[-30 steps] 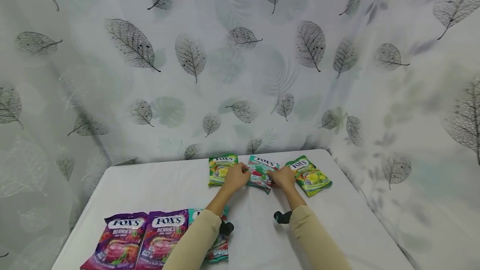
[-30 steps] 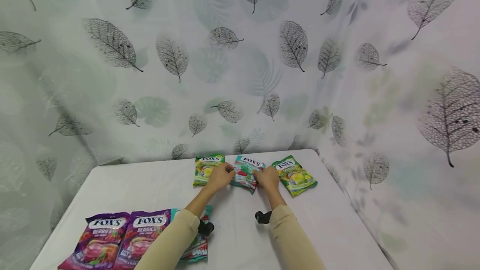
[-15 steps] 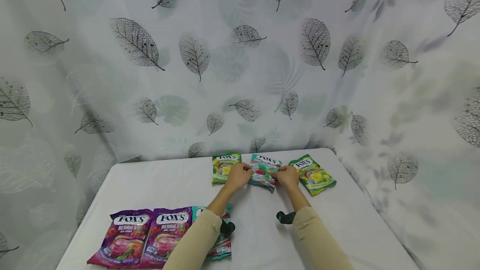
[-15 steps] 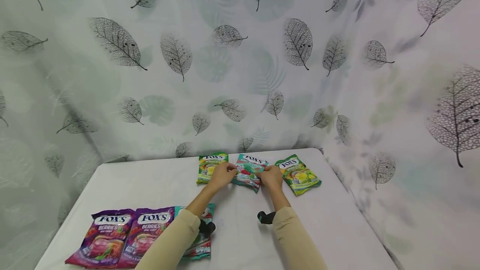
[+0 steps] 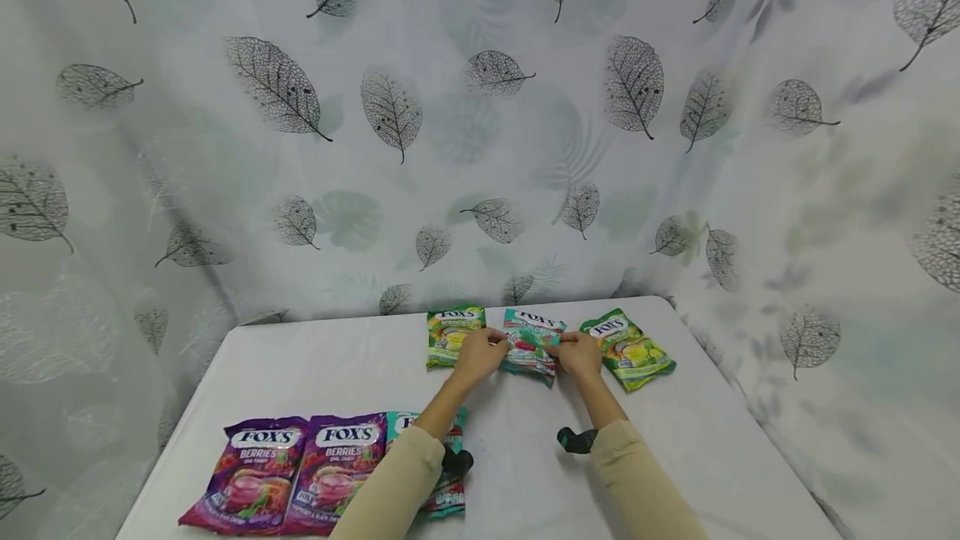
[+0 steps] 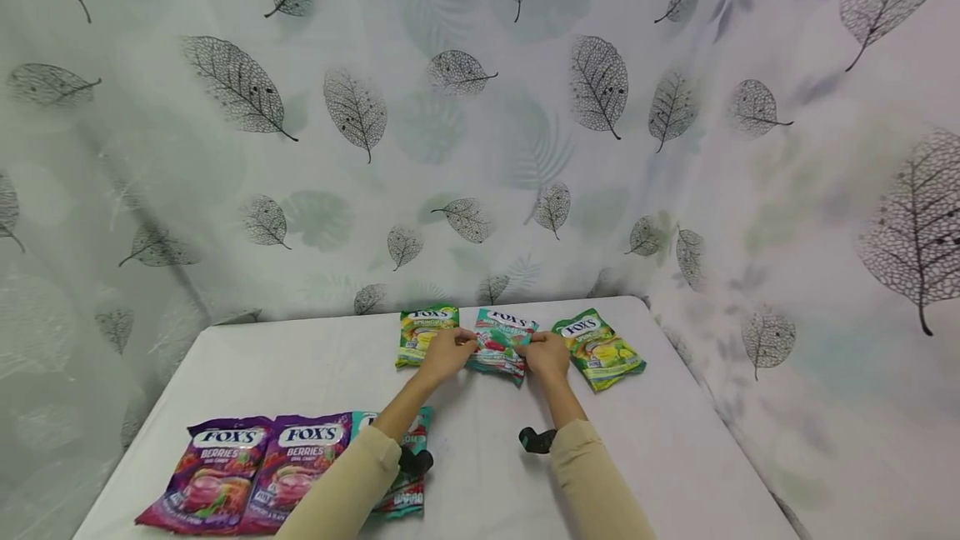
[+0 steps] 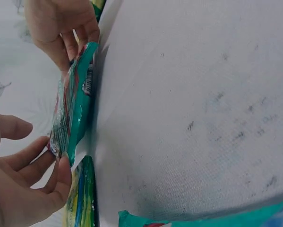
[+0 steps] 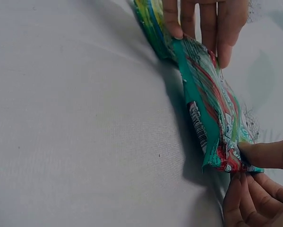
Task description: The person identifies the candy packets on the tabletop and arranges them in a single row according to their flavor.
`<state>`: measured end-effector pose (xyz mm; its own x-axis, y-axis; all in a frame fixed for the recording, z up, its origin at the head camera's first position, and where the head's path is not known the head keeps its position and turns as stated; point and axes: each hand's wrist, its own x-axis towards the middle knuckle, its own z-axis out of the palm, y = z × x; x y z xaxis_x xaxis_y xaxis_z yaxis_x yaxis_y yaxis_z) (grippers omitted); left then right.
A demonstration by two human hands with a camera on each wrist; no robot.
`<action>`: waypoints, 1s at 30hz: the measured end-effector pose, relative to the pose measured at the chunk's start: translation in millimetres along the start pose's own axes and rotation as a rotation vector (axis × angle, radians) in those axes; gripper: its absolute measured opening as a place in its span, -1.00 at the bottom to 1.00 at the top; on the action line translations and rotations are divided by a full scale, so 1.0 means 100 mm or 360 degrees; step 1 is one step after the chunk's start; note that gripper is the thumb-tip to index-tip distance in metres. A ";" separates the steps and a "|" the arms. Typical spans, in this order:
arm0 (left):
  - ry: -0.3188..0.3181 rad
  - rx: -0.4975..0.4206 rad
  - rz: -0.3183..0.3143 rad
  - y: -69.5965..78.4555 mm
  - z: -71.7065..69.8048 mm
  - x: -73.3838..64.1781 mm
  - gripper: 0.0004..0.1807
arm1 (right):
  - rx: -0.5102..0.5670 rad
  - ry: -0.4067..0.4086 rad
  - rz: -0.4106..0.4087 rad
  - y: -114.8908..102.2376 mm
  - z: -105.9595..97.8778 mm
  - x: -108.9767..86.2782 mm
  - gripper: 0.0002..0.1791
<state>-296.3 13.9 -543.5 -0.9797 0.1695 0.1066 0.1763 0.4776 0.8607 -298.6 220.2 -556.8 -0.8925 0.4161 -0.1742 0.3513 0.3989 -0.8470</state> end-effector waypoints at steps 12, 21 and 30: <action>0.0025 -0.0045 0.0018 0.11 -0.01 -0.18 -0.71 | 0.0107 0.0001 -0.0067 0.00 -0.03 -0.10 -0.54; 0.0063 -0.0044 0.0042 0.21 -0.04 -0.35 -0.67 | 0.0105 -0.0023 -0.0137 0.00 -0.08 -0.23 -0.52; 0.0079 -0.0035 0.0041 0.26 -0.11 -0.51 -0.69 | 0.0129 -0.0037 -0.0168 0.01 -0.10 -0.38 -0.53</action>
<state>-242.8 8.3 -521.1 -0.9786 0.1380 0.1528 0.1997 0.4546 0.8680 -261.3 212.5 -546.4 -0.9300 0.3558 -0.0928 0.2319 0.3717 -0.8989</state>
